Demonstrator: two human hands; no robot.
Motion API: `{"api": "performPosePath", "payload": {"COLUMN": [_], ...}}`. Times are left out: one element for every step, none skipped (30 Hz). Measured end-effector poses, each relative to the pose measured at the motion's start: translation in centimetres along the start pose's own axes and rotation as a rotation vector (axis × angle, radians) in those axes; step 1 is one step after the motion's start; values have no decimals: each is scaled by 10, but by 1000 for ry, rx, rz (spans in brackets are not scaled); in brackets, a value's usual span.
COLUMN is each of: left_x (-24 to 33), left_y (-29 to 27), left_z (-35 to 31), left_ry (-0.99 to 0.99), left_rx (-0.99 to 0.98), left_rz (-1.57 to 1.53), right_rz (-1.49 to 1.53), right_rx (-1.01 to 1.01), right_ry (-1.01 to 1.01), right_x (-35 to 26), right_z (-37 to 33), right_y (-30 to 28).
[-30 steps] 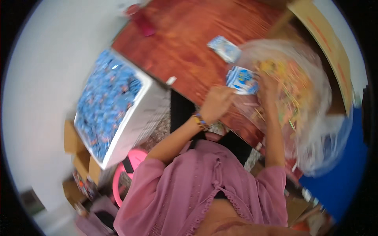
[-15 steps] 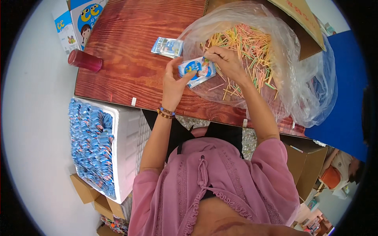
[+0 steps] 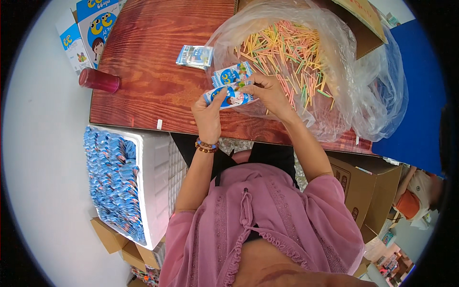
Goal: The person is manually inserting wooden sticks into small printed plastic pouches and then organizing the pouches into a crate.
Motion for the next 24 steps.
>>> {"api": "performPosePath", "payload": {"left_x": [1,1,-1,-3,-2,-2,-2,-3,-3,-3,-3,-4,-4,-5,-6,-7,-6,-3,-1,-3,-2,0,0,2], "left_y": [0,-1,-2,-3,-2,-2,-2,-3,-6,-8,-8,-9,-10,-10,-10,-10,-9,-8,-8,-11,-16,-21,-21,-15], "left_z": [-2,-3,-5,-6,-8,-9,-10,-10,-10,-11,-11,-12,-13,-13,-12,-11,-12,-12,-13,-13,-13,-12,-12,-14], "left_ry": [2,2,-27,-56,-56,-55,-53,-54,-41,-28,-28,-23,-19,-20,-26,-32,-33,-36,-39,-37,-23,-10,-4,-27], "left_rx": [-12,-11,-5,2,0,-6,-13,-12,5,23,23,38,54,54,51,50,51,57,66,77,89,106,107,96], "left_rz": [19,20,18,16,17,17,16,17,62,107,108,83,59,59,49,38,38,3,-31,-27,32,93,252,283], "right_rz": [-16,-32,-31,-3,24,25,71,116,117,99,81,81,34,-14,-14,-38,-61,-59,-59,-59,-48,-37,-24,3], "right_rx": [18,35,36,33,30,29,46,64,63,57,50,51,48,45,46,35,22,18,14,7,-14,25,61,101], "right_ry": [-7,-14,-15,-22,-30,-30,-24,-19,-20,-29,-38,-38,-18,2,3,18,33,35,18,2,3,-9,-20,13], "right_x": [-2,-4,-1,4,7,5,2,-1,-3,-6,-8,-8,-7,-6,-5,-1,2,2,0,-1,-1,-1,-1,-3], "right_z": [-3,-4,-5,-5,-5,-5,-6,-7,-9,-10,-10,-11,-11,-12,-12,-11,-11,-11,-11,-10,-9,-10,-12,-14], "right_y": [0,0,0,1,2,5,10,12,13,13,14,13,13,12,11,10,10,12,14,17,23,23,22,20]}}
Point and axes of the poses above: each hand's wrist, its own z-axis towards the middle knuckle, its own y-axis out of the palm, x = y × z, the point moved 6 cm from there along z, towards the middle knuckle, and after that the axes turned 1 degree about -x, right-handed, at the moved point
